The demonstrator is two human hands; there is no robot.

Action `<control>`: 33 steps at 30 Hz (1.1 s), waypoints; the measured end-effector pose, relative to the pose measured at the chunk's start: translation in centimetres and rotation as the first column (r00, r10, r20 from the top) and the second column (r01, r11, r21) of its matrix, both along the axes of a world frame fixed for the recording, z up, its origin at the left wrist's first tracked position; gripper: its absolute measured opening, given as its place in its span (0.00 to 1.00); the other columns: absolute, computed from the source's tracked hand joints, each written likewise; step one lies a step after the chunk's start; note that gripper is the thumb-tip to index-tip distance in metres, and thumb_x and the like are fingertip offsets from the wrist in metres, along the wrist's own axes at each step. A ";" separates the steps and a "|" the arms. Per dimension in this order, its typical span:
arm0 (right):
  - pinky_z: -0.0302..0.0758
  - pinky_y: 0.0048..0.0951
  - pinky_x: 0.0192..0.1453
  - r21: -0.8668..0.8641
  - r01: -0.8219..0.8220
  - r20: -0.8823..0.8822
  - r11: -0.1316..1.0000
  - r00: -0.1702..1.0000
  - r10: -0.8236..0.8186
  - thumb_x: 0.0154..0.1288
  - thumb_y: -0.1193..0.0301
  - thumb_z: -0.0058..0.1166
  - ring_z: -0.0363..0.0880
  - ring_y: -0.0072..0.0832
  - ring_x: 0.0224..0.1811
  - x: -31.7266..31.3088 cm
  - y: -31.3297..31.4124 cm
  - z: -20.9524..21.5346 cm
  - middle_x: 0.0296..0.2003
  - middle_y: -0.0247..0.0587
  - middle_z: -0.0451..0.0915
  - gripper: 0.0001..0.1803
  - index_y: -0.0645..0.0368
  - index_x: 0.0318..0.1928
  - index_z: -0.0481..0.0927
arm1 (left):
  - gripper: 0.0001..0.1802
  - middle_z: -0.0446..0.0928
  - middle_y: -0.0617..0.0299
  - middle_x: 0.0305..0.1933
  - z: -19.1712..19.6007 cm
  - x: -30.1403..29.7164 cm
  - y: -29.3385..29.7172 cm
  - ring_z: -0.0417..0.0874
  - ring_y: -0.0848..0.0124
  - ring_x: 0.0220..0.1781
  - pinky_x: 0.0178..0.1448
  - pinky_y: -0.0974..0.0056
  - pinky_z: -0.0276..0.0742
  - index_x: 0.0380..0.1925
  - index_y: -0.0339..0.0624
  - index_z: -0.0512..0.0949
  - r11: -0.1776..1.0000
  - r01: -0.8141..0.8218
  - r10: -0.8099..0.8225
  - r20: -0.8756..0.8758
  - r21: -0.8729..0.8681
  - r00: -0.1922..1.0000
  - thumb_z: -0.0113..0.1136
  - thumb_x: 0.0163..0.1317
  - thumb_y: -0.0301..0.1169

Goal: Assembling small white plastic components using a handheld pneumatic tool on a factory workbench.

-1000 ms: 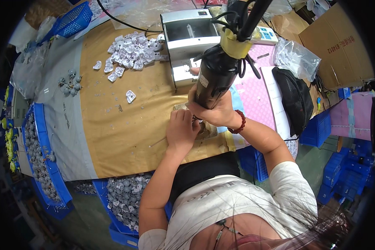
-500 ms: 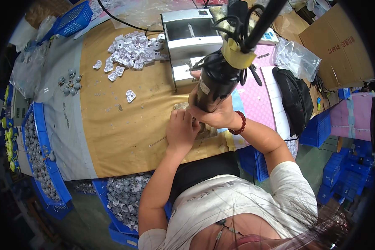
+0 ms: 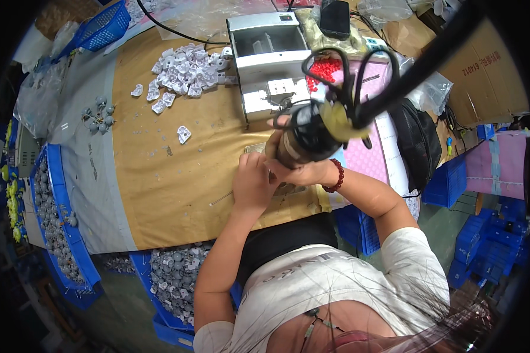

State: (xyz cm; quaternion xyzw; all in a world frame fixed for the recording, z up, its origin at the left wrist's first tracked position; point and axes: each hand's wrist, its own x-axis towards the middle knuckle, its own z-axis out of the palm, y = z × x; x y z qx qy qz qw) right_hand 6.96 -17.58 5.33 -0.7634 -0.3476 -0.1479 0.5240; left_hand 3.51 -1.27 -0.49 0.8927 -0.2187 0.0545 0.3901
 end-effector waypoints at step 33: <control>0.77 0.32 0.42 -0.144 0.818 0.144 0.557 0.575 -0.806 0.62 0.68 0.69 0.81 0.34 0.38 7.5 -18.2 -4.1 0.42 0.49 0.81 0.29 0.65 0.60 0.72 | 0.22 0.80 0.56 0.54 1.2 -0.8 -1.1 0.76 0.54 0.55 0.60 0.55 0.74 0.50 0.40 0.79 0.997 -0.051 0.053 -0.041 0.060 0.998 0.70 0.53 0.25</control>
